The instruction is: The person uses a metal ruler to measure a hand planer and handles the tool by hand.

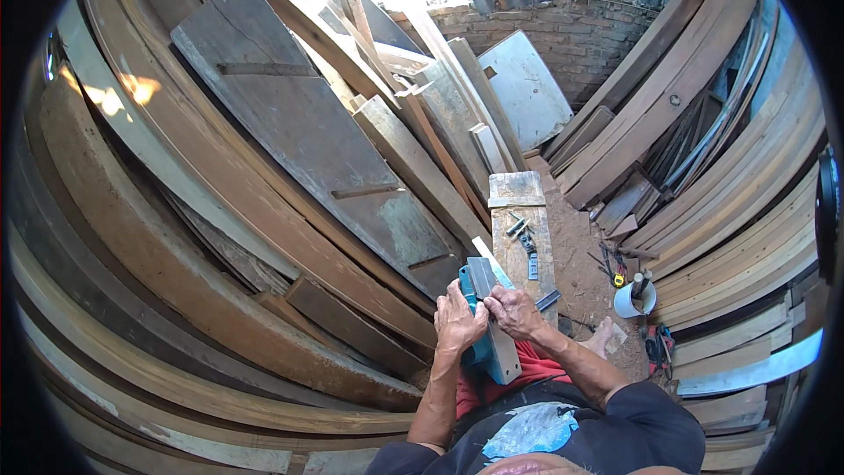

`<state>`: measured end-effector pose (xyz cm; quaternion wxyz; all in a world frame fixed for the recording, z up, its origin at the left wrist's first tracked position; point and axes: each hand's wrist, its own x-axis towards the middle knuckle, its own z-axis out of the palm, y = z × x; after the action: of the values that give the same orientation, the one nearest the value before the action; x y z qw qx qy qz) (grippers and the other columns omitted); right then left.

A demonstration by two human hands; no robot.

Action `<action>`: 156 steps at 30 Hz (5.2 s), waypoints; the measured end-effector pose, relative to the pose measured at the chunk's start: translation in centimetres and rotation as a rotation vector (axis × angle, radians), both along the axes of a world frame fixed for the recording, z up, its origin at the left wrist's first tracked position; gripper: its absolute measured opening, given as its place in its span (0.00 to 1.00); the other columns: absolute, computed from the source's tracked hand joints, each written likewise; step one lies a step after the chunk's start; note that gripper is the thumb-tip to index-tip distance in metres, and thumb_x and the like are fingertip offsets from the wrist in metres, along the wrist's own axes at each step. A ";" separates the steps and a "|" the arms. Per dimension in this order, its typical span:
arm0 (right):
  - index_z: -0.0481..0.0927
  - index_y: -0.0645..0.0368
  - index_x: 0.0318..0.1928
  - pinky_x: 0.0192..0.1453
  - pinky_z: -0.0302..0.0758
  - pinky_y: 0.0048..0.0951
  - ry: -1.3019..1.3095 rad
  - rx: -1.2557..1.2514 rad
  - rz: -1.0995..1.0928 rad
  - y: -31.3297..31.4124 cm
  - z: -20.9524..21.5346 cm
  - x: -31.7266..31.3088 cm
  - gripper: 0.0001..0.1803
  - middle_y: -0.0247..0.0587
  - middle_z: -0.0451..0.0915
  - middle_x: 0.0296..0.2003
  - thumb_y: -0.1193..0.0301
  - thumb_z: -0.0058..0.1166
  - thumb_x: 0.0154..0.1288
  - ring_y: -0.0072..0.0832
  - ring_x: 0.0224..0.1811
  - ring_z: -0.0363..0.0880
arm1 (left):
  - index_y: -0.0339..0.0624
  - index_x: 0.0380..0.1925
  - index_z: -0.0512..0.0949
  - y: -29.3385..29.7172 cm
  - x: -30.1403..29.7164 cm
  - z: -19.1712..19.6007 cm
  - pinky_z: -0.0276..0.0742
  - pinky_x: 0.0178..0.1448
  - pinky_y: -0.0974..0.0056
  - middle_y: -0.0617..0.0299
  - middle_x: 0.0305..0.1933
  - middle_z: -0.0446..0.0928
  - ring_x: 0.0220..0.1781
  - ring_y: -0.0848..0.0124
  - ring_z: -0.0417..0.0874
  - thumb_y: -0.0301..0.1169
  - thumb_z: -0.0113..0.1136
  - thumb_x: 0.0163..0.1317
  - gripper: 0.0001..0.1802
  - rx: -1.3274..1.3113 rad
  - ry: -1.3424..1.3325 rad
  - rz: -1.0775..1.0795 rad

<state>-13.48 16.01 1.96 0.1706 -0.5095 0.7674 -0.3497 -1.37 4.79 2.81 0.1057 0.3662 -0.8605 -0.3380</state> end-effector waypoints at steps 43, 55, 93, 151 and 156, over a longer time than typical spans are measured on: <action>0.75 0.61 0.39 0.42 0.76 0.48 0.031 -0.185 0.006 0.1 -0.6 0.4 0.11 0.52 0.78 0.31 0.65 0.52 0.72 0.51 0.36 0.80 | 0.35 0.67 0.61 -0.3 -0.1 -1.2 0.72 0.62 0.46 0.40 0.55 0.77 0.58 0.45 0.76 0.37 0.54 0.65 0.32 0.082 0.111 0.086; 0.76 0.63 0.36 0.44 0.75 0.49 -0.037 -0.214 -0.125 0.4 -2.7 0.9 0.12 0.56 0.77 0.33 0.65 0.53 0.71 0.52 0.39 0.79 | 0.32 0.68 0.58 0.2 -0.2 -2.4 0.67 0.65 0.44 0.39 0.56 0.75 0.57 0.42 0.75 0.40 0.51 0.68 0.33 0.071 0.225 0.098; 0.79 0.60 0.38 0.48 0.77 0.45 0.054 -0.181 0.000 0.2 -0.1 -0.1 0.11 0.50 0.79 0.34 0.64 0.53 0.71 0.48 0.41 0.80 | 0.27 0.67 0.57 -1.3 0.4 -3.9 0.67 0.66 0.49 0.36 0.58 0.71 0.60 0.47 0.74 0.47 0.41 0.76 0.33 0.216 0.507 0.100; 0.78 0.62 0.41 0.48 0.77 0.45 -0.029 -0.084 -0.042 0.3 0.5 0.5 0.09 0.53 0.80 0.34 0.68 0.55 0.69 0.50 0.42 0.81 | 0.31 0.66 0.60 -0.8 0.6 -4.1 0.65 0.66 0.46 0.39 0.58 0.74 0.59 0.45 0.74 0.49 0.44 0.75 0.33 0.194 0.479 0.133; 0.75 0.62 0.34 0.42 0.76 0.50 -0.036 -0.124 -0.038 -0.1 -2.0 0.2 0.13 0.56 0.78 0.30 0.65 0.56 0.69 0.54 0.37 0.80 | 0.30 0.66 0.60 -1.7 0.0 -4.3 0.66 0.65 0.47 0.38 0.57 0.74 0.58 0.45 0.74 0.46 0.45 0.76 0.31 0.164 0.520 0.109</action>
<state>-13.30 15.93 0.00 0.1459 -0.4980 0.7507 -0.4089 -1.36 3.07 -1.48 0.3109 0.3204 -0.7532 -0.4830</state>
